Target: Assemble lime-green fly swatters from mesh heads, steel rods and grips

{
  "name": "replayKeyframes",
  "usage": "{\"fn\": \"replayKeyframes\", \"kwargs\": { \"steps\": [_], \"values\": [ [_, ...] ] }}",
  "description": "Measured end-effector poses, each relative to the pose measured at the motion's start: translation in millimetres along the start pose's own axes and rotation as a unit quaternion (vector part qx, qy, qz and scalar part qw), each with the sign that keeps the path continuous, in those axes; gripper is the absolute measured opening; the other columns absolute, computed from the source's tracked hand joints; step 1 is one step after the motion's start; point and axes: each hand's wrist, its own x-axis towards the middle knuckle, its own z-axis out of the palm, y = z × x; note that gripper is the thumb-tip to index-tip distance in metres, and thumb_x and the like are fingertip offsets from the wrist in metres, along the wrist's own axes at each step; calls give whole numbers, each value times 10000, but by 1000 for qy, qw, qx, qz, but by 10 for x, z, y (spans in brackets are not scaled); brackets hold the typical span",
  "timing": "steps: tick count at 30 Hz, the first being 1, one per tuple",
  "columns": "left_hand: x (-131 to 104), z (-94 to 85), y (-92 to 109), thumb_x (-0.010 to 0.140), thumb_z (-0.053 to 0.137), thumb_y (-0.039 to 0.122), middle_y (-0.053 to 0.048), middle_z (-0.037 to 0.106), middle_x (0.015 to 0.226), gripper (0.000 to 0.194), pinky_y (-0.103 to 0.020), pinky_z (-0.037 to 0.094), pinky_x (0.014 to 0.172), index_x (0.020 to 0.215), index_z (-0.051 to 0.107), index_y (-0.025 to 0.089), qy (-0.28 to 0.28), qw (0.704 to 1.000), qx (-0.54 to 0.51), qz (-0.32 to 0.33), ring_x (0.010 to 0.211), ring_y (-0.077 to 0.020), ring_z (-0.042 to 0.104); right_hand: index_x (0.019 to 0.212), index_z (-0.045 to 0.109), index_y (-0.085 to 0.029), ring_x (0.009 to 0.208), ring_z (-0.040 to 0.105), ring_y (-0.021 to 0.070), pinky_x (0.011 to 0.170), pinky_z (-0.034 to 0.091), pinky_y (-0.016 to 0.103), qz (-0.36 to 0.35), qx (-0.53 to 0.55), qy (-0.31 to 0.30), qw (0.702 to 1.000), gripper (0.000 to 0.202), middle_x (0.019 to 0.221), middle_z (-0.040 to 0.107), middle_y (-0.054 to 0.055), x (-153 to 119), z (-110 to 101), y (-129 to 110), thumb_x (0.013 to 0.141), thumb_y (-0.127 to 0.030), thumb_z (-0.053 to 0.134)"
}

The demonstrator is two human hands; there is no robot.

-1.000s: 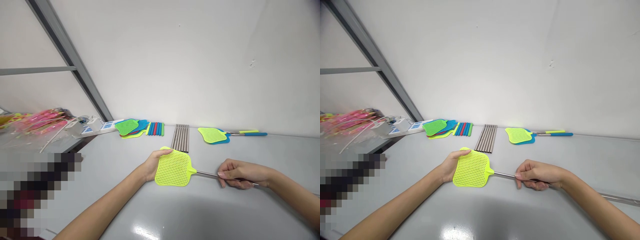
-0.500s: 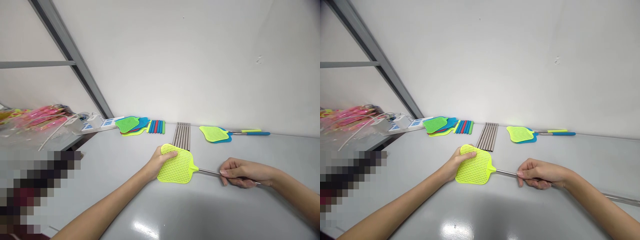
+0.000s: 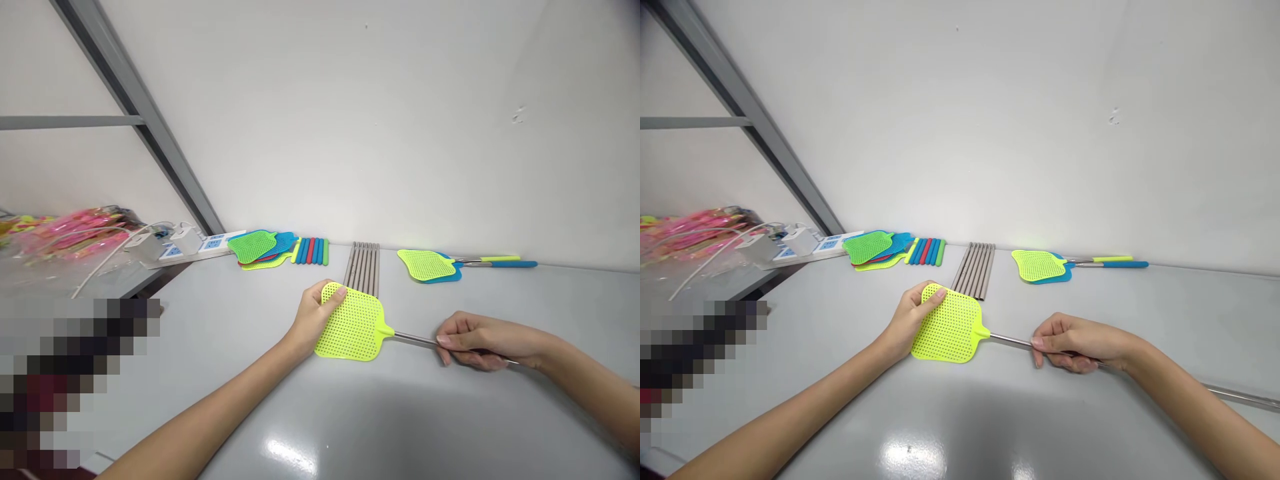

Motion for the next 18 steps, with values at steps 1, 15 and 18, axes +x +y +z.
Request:
{"fn": "replayKeyframes", "kwargs": {
  "steps": [1,15,18],
  "values": [
    [2,2,-4,722,559,381,2,553,646,220,-237,411,565,708,511,167,1,1000,1,-1,603,-138,546,735,590,-115,292,196,18,306,112,185,4,-3,1,1000,329,400,345,-80,-11,3,-10,812,-408,461],
    [106,-88,-1,700,581,387,4,565,659,228,-251,418,595,737,540,166,35,999,-30,-5,613,-138,551,728,573,-138,427,295,53,384,185,195,57,-155,78,983,357,549,415,-15,-312,-330,-72,779,-477,476],
    [105,-91,-7,688,586,399,7,568,647,237,-244,413,572,710,531,169,50,998,-22,-11,592,-136,547,713,562,-144,414,262,52,384,178,200,52,-166,69,982,369,527,381,-28,-290,-337,-49,790,-487,450]
  ]
}}
